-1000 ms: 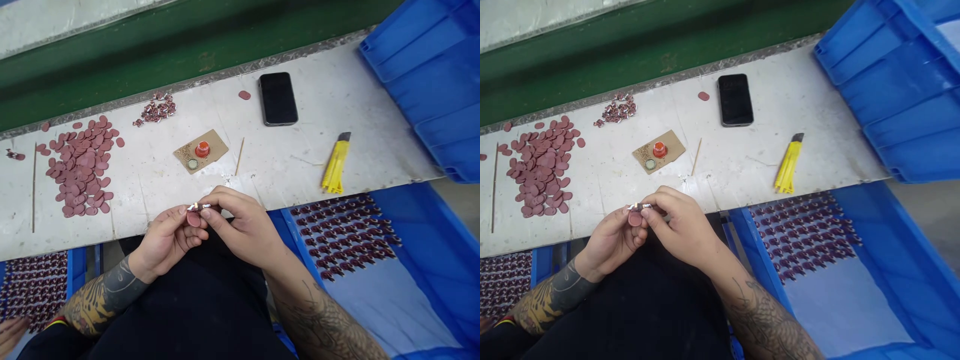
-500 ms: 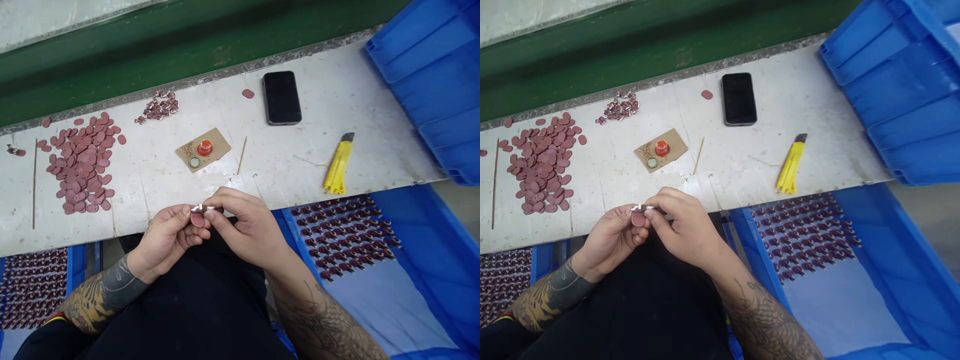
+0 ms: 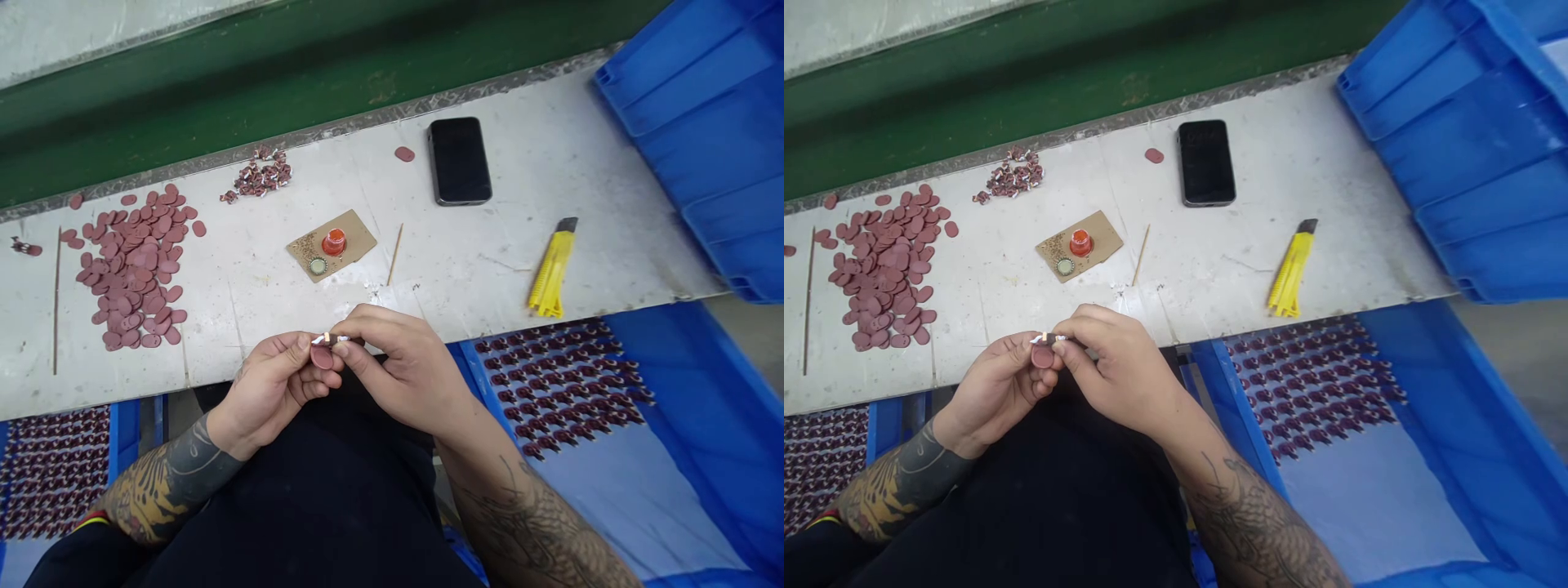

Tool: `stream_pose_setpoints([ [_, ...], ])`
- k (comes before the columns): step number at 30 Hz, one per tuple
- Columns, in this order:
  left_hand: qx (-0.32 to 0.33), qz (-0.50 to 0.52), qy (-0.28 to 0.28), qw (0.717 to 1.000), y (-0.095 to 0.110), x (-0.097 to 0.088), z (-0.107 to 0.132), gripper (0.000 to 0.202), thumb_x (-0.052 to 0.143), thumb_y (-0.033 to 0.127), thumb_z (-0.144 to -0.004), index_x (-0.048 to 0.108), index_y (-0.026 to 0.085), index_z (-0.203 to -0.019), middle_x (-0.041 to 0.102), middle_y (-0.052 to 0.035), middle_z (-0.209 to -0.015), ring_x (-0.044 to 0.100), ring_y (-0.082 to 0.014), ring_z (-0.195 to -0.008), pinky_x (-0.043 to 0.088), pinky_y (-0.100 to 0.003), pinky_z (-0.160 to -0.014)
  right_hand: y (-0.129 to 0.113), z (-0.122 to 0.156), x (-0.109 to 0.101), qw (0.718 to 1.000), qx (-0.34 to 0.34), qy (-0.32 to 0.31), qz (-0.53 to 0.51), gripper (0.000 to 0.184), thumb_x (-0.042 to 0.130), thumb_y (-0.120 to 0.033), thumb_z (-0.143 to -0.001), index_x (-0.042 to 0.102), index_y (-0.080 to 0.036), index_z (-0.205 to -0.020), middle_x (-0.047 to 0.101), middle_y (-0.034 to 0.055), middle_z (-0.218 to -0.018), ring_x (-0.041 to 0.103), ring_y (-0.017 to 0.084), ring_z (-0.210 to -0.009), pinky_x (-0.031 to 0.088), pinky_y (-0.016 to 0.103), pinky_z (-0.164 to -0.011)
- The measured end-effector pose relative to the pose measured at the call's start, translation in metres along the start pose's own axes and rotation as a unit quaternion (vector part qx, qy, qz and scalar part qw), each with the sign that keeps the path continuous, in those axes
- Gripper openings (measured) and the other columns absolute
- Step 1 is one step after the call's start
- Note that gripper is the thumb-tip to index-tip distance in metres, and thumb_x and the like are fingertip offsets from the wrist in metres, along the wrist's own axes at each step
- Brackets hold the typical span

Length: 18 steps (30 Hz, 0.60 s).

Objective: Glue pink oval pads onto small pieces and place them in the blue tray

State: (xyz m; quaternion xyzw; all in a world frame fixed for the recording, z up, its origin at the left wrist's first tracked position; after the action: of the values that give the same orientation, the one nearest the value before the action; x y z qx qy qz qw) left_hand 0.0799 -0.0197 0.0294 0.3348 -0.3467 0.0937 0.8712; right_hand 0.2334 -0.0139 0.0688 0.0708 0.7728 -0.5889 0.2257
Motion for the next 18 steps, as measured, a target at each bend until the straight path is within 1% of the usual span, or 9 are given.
stream_pose_setpoints([
  [3,0.023,-0.021,-0.009,0.999,0.002,0.000,0.000,0.024,0.061,0.029,-0.096,0.068,0.012,-0.081,0.070,-0.0035,-0.084,0.069,-0.0081,-0.072,0.056,-0.014,-0.066,0.000,0.000,0.000,1.000,-0.004,0.002,-0.006,0.015,0.057,-0.011,-0.093,0.069,-0.019,-0.094,0.064,0.0017,-0.082,0.061,0.014,-0.077,0.049,0.027,-0.069],
  [5,0.055,-0.047,-0.010,0.997,0.004,0.000,0.001,0.022,0.063,0.032,-0.095,0.070,0.013,-0.087,0.069,-0.0031,-0.085,0.069,-0.0088,-0.074,0.056,-0.016,-0.068,0.001,0.002,0.000,1.000,-0.009,0.014,-0.013,0.017,0.058,-0.011,-0.092,0.068,-0.020,-0.103,0.064,0.0020,-0.087,0.061,0.014,-0.080,0.050,0.028,-0.072],
  [6,0.073,-0.060,-0.010,0.995,0.005,0.000,0.001,0.020,0.065,0.032,-0.094,0.071,0.014,-0.091,0.070,-0.0030,-0.085,0.069,-0.0094,-0.075,0.056,-0.017,-0.069,0.003,0.004,0.000,0.999,-0.009,0.024,-0.020,0.022,0.059,-0.011,-0.091,0.066,-0.021,-0.109,0.064,0.0022,-0.089,0.061,0.015,-0.082,0.050,0.029,-0.074],
  [8,0.110,-0.083,-0.011,0.990,0.006,-0.001,0.003,0.018,0.070,0.032,-0.091,0.072,0.017,-0.098,0.072,-0.0029,-0.086,0.069,-0.0102,-0.077,0.057,-0.019,-0.073,0.006,0.010,0.001,0.998,0.002,0.049,-0.049,0.031,0.059,-0.011,-0.090,0.061,-0.022,-0.120,0.062,0.0023,-0.094,0.060,0.016,-0.086,0.050,0.031,-0.078],
  [10,0.147,-0.101,-0.018,0.984,0.006,-0.002,0.003,0.018,0.074,0.030,-0.087,0.073,0.019,-0.102,0.074,-0.0028,-0.088,0.069,-0.0111,-0.080,0.057,-0.021,-0.078,0.011,0.016,0.002,0.992,0.028,0.071,-0.098,0.034,0.056,-0.012,-0.092,0.058,-0.024,-0.124,0.060,0.0019,-0.096,0.060,0.016,-0.088,0.050,0.031,-0.079],
  [12,0.178,-0.120,-0.027,0.976,0.006,-0.004,0.003,0.018,0.075,0.026,-0.086,0.073,0.021,-0.104,0.075,-0.0033,-0.095,0.070,-0.0124,-0.087,0.057,-0.024,-0.084,0.015,0.021,0.004,0.985,0.056,0.078,-0.144,0.027,0.054,-0.016,-0.096,0.059,-0.026,-0.121,0.059,0.0009,-0.094,0.059,0.015,-0.085,0.050,0.030,-0.077],
  [15,0.215,-0.149,-0.040,0.964,0.007,-0.005,0.003,0.022,0.075,0.019,-0.086,0.074,0.023,-0.107,0.074,-0.0043,-0.107,0.070,-0.0141,-0.098,0.056,-0.025,-0.090,0.014,0.025,0.006,0.981,0.077,0.054,-0.171,0.012,0.054,-0.024,-0.098,0.063,-0.025,-0.107,0.061,-0.0006,-0.087,0.058,0.014,-0.077,0.048,0.029,-0.071],
  [18,0.247,-0.180,-0.051,0.951,0.010,-0.004,0.004,0.025,0.075,0.013,-0.084,0.075,0.024,-0.107,0.072,-0.0047,-0.113,0.069,-0.0155,-0.103,0.057,-0.026,-0.091,0.011,0.025,0.006,0.981,0.075,0.031,-0.174,0.010,0.056,-0.028,-0.098,0.065,-0.023,-0.099,0.063,-0.0008,-0.083,0.059,0.014,-0.074,0.047,0.030,-0.070],
])
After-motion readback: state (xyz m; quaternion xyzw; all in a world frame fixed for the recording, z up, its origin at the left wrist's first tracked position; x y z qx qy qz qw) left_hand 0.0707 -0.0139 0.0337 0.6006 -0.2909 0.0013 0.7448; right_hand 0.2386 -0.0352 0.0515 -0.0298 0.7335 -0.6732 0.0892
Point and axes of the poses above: each hand's wrist, its own z-axis away from the middle knuckle, its own x-axis out of the palm, y = z × x, the point moved 4 cm from there along -z, towards the middle knuckle
